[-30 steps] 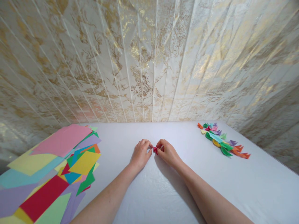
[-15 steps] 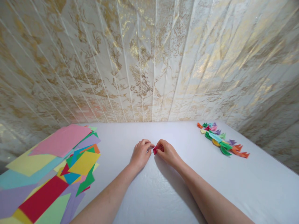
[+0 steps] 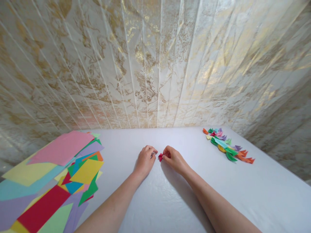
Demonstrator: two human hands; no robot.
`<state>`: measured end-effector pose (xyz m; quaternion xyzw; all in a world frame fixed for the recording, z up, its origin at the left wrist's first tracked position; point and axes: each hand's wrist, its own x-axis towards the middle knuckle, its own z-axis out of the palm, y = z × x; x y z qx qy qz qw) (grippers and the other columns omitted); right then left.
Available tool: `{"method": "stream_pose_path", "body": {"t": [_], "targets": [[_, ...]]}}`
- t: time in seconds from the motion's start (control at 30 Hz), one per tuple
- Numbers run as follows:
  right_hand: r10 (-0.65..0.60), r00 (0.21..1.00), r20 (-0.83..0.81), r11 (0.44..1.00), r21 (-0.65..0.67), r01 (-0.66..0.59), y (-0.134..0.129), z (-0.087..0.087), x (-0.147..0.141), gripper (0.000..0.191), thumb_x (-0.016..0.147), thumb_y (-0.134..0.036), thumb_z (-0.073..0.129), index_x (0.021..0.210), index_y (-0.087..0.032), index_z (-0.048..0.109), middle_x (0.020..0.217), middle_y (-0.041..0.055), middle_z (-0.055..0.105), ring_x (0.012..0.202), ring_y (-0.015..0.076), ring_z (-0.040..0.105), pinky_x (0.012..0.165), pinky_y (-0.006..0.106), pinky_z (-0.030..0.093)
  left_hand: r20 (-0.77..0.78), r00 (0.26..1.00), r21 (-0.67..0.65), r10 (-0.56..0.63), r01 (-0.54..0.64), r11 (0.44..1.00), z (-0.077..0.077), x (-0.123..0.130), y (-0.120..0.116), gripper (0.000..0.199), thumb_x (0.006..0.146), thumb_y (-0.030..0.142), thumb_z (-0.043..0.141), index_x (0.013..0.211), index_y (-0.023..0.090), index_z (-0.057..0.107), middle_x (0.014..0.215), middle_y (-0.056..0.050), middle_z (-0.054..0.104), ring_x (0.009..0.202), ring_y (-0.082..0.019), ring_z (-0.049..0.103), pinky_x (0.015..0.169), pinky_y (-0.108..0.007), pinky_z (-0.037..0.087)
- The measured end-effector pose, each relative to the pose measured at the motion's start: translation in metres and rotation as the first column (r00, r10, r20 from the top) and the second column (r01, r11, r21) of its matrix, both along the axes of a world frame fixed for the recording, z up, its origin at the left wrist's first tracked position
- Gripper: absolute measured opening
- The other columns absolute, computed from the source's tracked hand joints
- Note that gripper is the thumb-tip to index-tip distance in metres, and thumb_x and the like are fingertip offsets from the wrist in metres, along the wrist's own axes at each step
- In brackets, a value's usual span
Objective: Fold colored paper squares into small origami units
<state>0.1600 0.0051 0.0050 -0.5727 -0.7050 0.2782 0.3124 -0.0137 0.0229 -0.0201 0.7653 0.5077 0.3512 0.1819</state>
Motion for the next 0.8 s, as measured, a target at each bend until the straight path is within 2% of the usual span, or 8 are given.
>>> {"method": "stream_pose_path", "body": {"t": [0.27, 0.43, 0.53, 0.63, 0.7, 0.8], "targets": [[-0.064, 0.998, 0.021, 0.996, 0.071, 0.063, -0.003, 0.003, -0.006, 0.012, 0.076, -0.009, 0.057, 0.070, -0.020, 0.054, 0.066, -0.0027, 0.057, 0.063, 0.0121, 0.050, 0.059, 0.021, 0.035, 0.019, 0.999, 0.023, -0.048, 0.048, 0.999, -0.002, -0.005, 0.006, 0.021, 0.081, 0.013, 0.047, 0.086, 0.021, 0.066, 0.097, -0.005, 0.062, 0.096, -0.020, 0.058, 0.093, -0.037, 0.047], [-0.200, 0.979, 0.029, 0.976, 0.098, 0.197, 0.008, 0.020, 0.018, 0.007, 0.078, -0.014, 0.056, 0.075, -0.020, 0.056, 0.071, -0.0016, 0.060, 0.064, 0.0122, 0.051, 0.059, 0.022, 0.034, 0.046, 0.998, 0.045, -0.044, 0.042, 0.998, -0.002, -0.006, 0.009, 0.022, 0.081, 0.018, 0.045, 0.083, 0.022, 0.067, 0.096, -0.004, 0.064, 0.094, -0.020, 0.060, 0.090, -0.038, 0.049], [-0.263, 0.964, 0.045, 0.953, 0.167, 0.252, 0.010, 0.032, 0.055, 0.004, 0.078, -0.017, 0.055, 0.075, -0.020, 0.056, 0.069, -0.0023, 0.058, 0.063, 0.0123, 0.051, 0.057, 0.022, 0.033, 0.051, 0.998, 0.054, -0.042, 0.039, 0.998, -0.002, -0.007, 0.010, 0.022, 0.081, 0.022, 0.045, 0.081, 0.022, 0.067, 0.094, -0.004, 0.065, 0.093, -0.020, 0.061, 0.088, -0.036, 0.050], [-0.393, 0.917, 0.068, 0.901, 0.226, 0.370, 0.002, 0.039, 0.112, 0.005, 0.078, -0.023, 0.053, 0.074, -0.020, 0.054, 0.067, -0.0023, 0.057, 0.063, 0.0133, 0.051, 0.058, 0.023, 0.034, 0.049, 0.998, 0.063, -0.048, 0.045, 0.997, -0.004, -0.008, 0.011, 0.022, 0.081, 0.024, 0.045, 0.081, 0.023, 0.067, 0.094, -0.003, 0.065, 0.094, -0.020, 0.062, 0.087, -0.035, 0.051], [-0.499, 0.861, 0.099, 0.847, 0.265, 0.460, -0.011, 0.040, 0.158, 0.008, 0.078, -0.026, 0.052, 0.074, -0.020, 0.053, 0.067, -0.0021, 0.056, 0.062, 0.0142, 0.051, 0.059, 0.024, 0.035, 0.053, 0.997, 0.064, -0.054, 0.051, 0.997, -0.006, -0.008, 0.013, 0.023, 0.081, 0.026, 0.045, 0.081, 0.023, 0.067, 0.094, -0.003, 0.065, 0.093, -0.020, 0.062, 0.087, -0.034, 0.051], [-0.674, 0.724, 0.144, 0.729, 0.289, 0.621, -0.035, 0.036, 0.230, 0.010, 0.077, -0.030, 0.052, 0.074, -0.021, 0.053, 0.066, -0.0015, 0.058, 0.062, 0.0155, 0.052, 0.059, 0.025, 0.035, 0.050, 0.998, 0.072, -0.049, 0.046, 0.996, -0.008, -0.008, 0.015, 0.023, 0.081, 0.028, 0.045, 0.080, 0.023, 0.067, 0.094, -0.004, 0.066, 0.093, -0.021, 0.062, 0.087, -0.035, 0.051]]}}
